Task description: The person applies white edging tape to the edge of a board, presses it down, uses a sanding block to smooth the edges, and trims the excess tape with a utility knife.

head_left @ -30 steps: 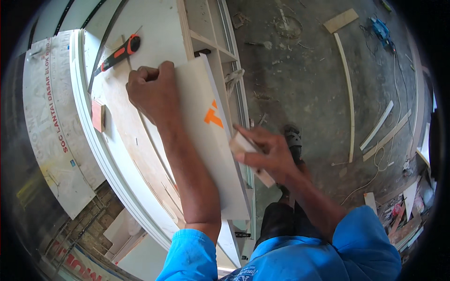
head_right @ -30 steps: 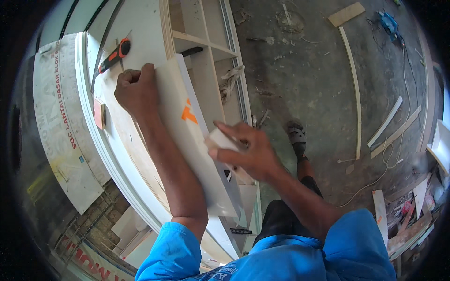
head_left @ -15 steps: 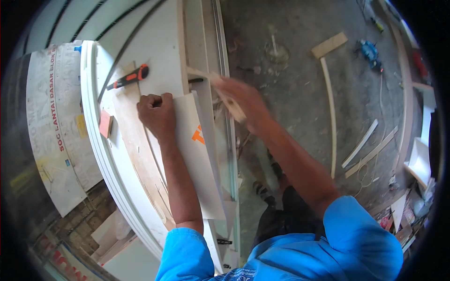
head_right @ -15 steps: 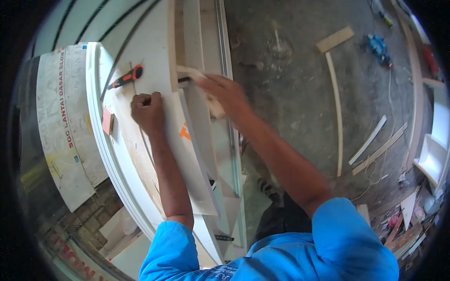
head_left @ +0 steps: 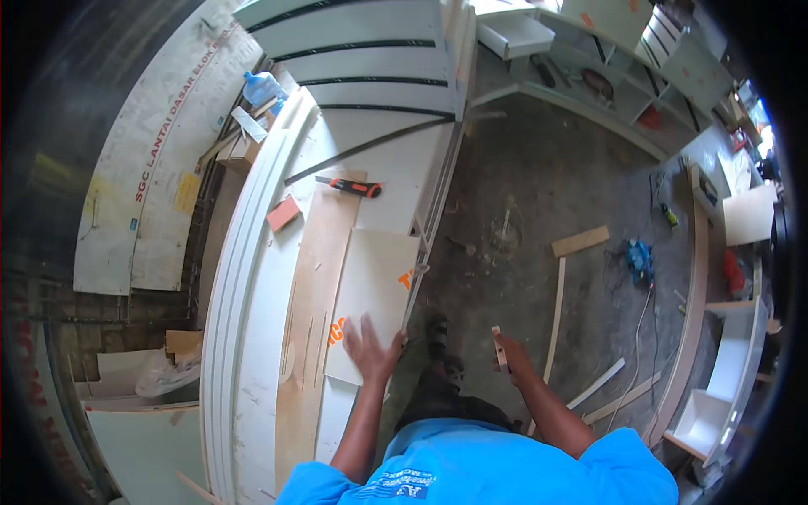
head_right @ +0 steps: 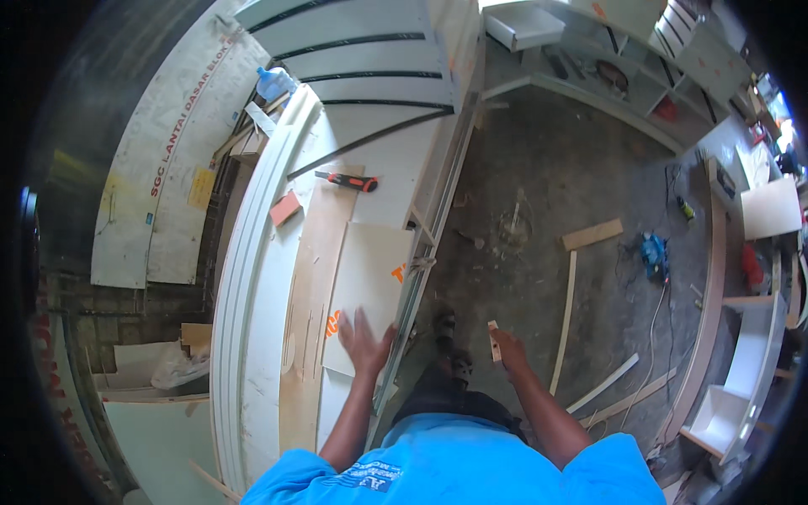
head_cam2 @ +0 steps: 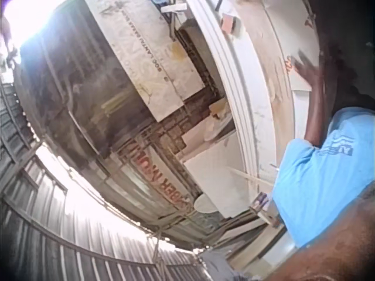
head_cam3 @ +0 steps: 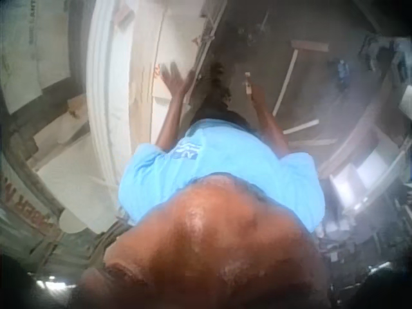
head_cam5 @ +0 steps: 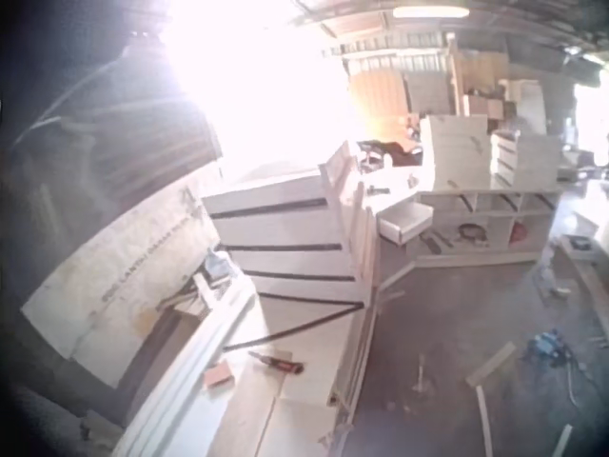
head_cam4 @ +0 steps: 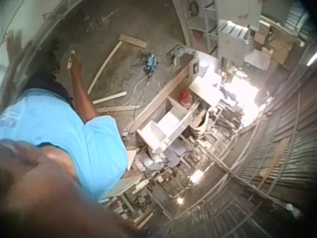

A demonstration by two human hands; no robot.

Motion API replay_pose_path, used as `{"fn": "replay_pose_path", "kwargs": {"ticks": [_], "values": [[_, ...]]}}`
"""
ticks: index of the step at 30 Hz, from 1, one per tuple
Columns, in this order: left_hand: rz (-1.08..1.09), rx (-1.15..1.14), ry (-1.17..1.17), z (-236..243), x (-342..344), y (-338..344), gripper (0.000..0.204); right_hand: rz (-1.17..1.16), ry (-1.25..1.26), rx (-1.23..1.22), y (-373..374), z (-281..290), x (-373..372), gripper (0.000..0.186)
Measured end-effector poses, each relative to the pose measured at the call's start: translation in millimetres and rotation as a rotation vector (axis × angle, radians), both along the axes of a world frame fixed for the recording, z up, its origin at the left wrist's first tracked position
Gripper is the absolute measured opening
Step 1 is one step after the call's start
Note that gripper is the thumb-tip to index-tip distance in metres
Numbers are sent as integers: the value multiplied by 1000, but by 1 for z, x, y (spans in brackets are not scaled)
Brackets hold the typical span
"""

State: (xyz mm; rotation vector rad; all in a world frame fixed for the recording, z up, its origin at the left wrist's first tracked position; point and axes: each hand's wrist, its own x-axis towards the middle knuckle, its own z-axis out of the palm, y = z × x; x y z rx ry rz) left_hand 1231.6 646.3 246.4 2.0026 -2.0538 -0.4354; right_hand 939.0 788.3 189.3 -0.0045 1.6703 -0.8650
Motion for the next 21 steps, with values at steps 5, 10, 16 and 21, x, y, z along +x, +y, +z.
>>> {"fn": "replay_pose_path", "kwargs": {"ticks": [5,10,16,21], "values": [[401,-11,110,-3,46,59,84,227,318,-138,-94,-2,-35,76],[951,57,286,-23,80,62,50,465,658,-238,-214,44,-34,96],[1323,97,728,-15,81,72,56,745,914,-417,-352,63,-14,101],[1457,430,934,-48,78,107,72,947,1133,-689,-458,47,5,101]]}}
